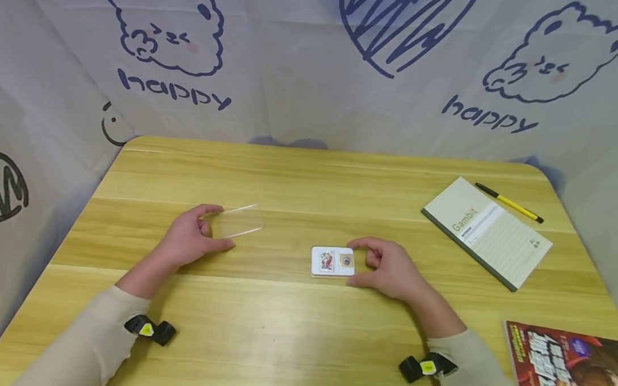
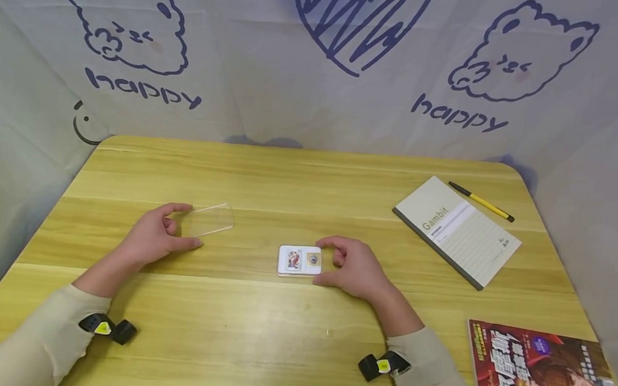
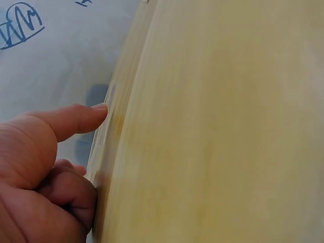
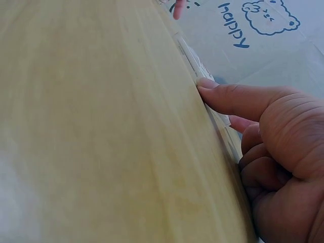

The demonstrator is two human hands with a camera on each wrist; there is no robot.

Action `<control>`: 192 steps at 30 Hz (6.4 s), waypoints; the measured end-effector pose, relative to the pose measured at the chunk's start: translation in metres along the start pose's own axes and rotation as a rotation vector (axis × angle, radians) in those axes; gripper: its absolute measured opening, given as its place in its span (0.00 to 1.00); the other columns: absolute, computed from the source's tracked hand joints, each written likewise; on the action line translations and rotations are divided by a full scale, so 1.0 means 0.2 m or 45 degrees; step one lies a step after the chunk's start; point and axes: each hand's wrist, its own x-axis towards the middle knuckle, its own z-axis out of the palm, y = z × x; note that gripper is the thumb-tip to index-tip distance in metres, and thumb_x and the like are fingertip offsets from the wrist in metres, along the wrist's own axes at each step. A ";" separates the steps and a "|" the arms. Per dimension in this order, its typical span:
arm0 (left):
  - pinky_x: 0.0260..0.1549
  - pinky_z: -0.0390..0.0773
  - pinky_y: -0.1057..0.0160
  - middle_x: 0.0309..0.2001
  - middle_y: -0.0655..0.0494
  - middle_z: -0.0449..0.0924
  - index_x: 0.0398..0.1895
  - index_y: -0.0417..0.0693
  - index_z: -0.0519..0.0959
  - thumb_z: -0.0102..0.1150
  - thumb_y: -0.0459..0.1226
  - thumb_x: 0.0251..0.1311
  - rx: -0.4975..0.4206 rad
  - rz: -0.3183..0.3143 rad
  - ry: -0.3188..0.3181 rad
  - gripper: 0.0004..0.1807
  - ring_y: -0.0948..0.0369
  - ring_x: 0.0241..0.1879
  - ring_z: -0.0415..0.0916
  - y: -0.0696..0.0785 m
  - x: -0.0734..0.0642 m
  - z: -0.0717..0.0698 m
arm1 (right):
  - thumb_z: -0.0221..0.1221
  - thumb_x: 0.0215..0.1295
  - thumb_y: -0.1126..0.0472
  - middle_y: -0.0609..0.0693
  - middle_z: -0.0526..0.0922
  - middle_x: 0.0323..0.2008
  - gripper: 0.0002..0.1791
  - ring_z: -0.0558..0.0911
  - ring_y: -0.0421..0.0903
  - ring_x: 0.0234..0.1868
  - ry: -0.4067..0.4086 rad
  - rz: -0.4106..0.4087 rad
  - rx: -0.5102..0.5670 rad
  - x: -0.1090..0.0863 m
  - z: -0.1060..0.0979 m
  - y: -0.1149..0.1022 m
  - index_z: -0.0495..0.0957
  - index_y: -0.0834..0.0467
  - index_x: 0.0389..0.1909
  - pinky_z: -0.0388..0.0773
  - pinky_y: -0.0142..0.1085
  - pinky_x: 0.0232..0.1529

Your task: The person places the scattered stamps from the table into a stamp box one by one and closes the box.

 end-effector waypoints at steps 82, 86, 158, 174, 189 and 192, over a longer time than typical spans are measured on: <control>0.25 0.64 0.65 0.18 0.61 0.59 0.55 0.40 0.79 0.83 0.33 0.39 -0.202 0.283 -0.200 0.35 0.65 0.19 0.56 0.42 0.05 0.62 | 0.82 0.41 0.59 0.44 0.62 0.19 0.40 0.63 0.41 0.22 0.017 -0.008 -0.028 0.01 -0.01 0.00 0.78 0.54 0.60 0.68 0.41 0.38; 0.23 0.62 0.66 0.18 0.61 0.58 0.55 0.41 0.79 0.83 0.34 0.39 -0.175 0.255 -0.215 0.34 0.65 0.18 0.56 0.42 0.05 0.62 | 0.82 0.41 0.58 0.43 0.61 0.18 0.40 0.62 0.41 0.21 0.022 -0.016 -0.034 0.00 -0.01 0.01 0.78 0.54 0.60 0.67 0.41 0.38; 0.21 0.62 0.66 0.19 0.59 0.64 0.54 0.42 0.80 0.84 0.38 0.39 0.008 0.259 -0.274 0.35 0.64 0.19 0.59 0.45 0.04 0.61 | 0.81 0.43 0.58 0.41 0.57 0.16 0.32 0.59 0.40 0.20 0.009 0.009 -0.009 0.00 -0.01 0.00 0.84 0.57 0.53 0.66 0.35 0.33; 0.19 0.59 0.66 0.17 0.58 0.62 0.54 0.37 0.81 0.84 0.36 0.39 -0.080 0.179 -0.326 0.34 0.63 0.18 0.57 0.46 0.06 0.62 | 0.81 0.42 0.59 0.44 0.61 0.15 0.34 0.61 0.42 0.19 0.012 0.079 -0.037 0.00 -0.01 -0.02 0.84 0.60 0.54 0.61 0.34 0.24; 0.21 0.60 0.66 0.19 0.58 0.63 0.54 0.40 0.80 0.84 0.36 0.38 -0.058 0.204 -0.286 0.35 0.64 0.19 0.59 0.44 0.04 0.62 | 0.81 0.43 0.58 0.45 0.63 0.17 0.34 0.62 0.43 0.20 -0.038 0.109 -0.047 0.01 -0.01 -0.03 0.83 0.56 0.55 0.66 0.38 0.31; 0.20 0.61 0.66 0.19 0.58 0.64 0.54 0.41 0.80 0.84 0.37 0.39 -0.025 0.220 -0.275 0.35 0.64 0.19 0.59 0.44 0.03 0.62 | 0.81 0.43 0.58 0.45 0.62 0.17 0.34 0.62 0.43 0.20 -0.046 0.119 -0.044 0.01 -0.01 -0.03 0.82 0.55 0.56 0.66 0.38 0.31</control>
